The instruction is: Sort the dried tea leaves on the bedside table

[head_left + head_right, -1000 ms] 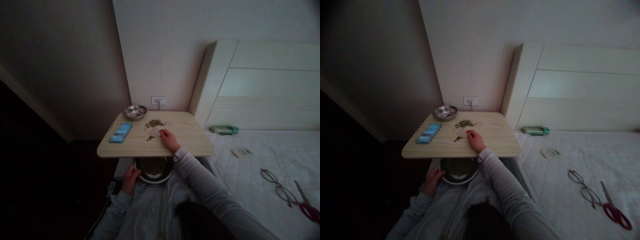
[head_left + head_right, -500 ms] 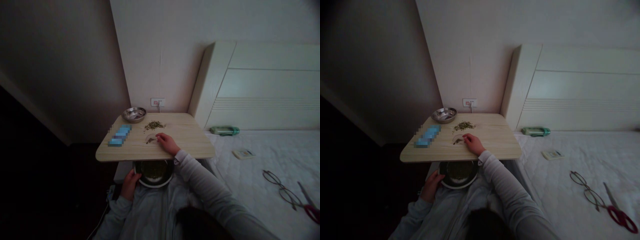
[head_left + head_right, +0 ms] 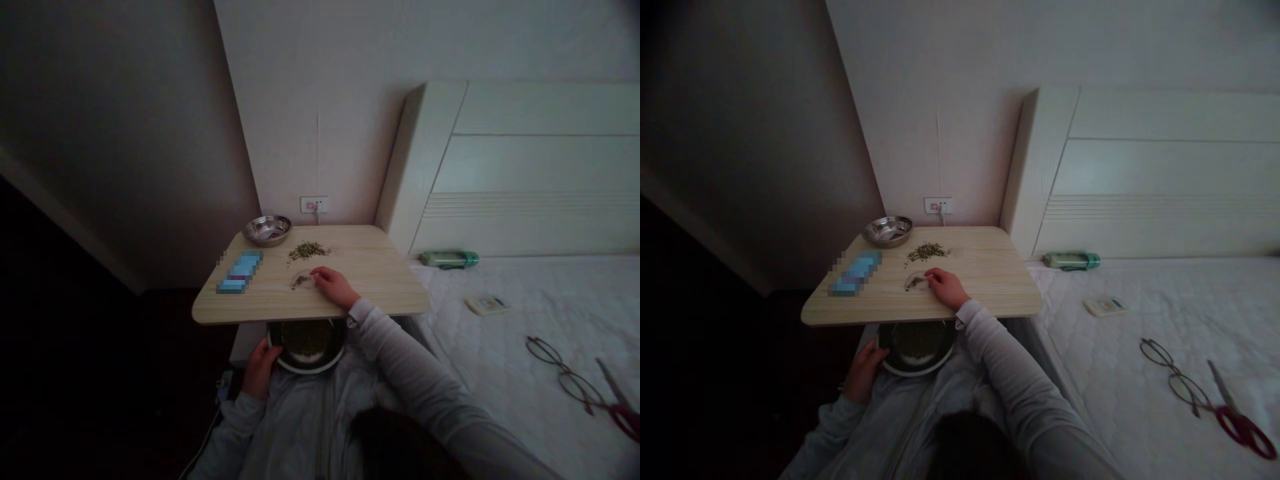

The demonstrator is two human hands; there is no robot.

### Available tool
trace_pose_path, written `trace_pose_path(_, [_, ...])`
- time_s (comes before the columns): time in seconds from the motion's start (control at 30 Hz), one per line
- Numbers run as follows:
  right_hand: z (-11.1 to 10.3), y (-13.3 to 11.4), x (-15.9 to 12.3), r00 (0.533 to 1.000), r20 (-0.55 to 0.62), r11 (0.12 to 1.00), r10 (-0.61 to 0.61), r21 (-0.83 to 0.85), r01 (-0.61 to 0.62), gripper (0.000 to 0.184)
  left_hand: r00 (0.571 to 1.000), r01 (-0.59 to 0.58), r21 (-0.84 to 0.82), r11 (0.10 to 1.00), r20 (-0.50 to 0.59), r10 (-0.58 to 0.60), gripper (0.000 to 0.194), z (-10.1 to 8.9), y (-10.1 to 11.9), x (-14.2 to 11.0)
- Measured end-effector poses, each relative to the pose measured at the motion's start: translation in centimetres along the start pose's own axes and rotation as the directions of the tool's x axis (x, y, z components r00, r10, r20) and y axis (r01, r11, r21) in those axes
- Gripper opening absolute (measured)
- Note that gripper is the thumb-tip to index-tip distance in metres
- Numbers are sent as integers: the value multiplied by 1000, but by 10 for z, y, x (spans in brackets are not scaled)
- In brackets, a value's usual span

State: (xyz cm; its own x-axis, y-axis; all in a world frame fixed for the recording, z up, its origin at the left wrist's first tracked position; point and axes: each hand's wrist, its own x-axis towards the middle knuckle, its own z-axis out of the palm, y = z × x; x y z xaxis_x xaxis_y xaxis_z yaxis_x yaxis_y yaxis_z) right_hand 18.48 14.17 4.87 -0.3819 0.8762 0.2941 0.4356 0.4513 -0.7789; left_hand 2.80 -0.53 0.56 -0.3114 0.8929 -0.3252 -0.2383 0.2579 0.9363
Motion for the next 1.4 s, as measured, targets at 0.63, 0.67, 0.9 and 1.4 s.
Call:
trace_pose_path(0.63, [-1,-1,-1,999,41,1000,5,17,-6,24,997,-65,11,998,47,64,14,-8,-14,9])
trace_pose_path(0.67, [-1,-1,-1,999,35,1000,3,14,-4,24,997,-66,21,998,46,65,13,-9,-14,10])
trace_pose_path(0.9, [1,1,0,1000,7,999,-13,-40,13,26,996,-84,14,996,41,83,14,-7,-13,9])
trace_pose_path(1.4, [0,4,0,996,92,1000,-5,4,5,24,996,-80,28,996,-39,81,13,-10,-13,9])
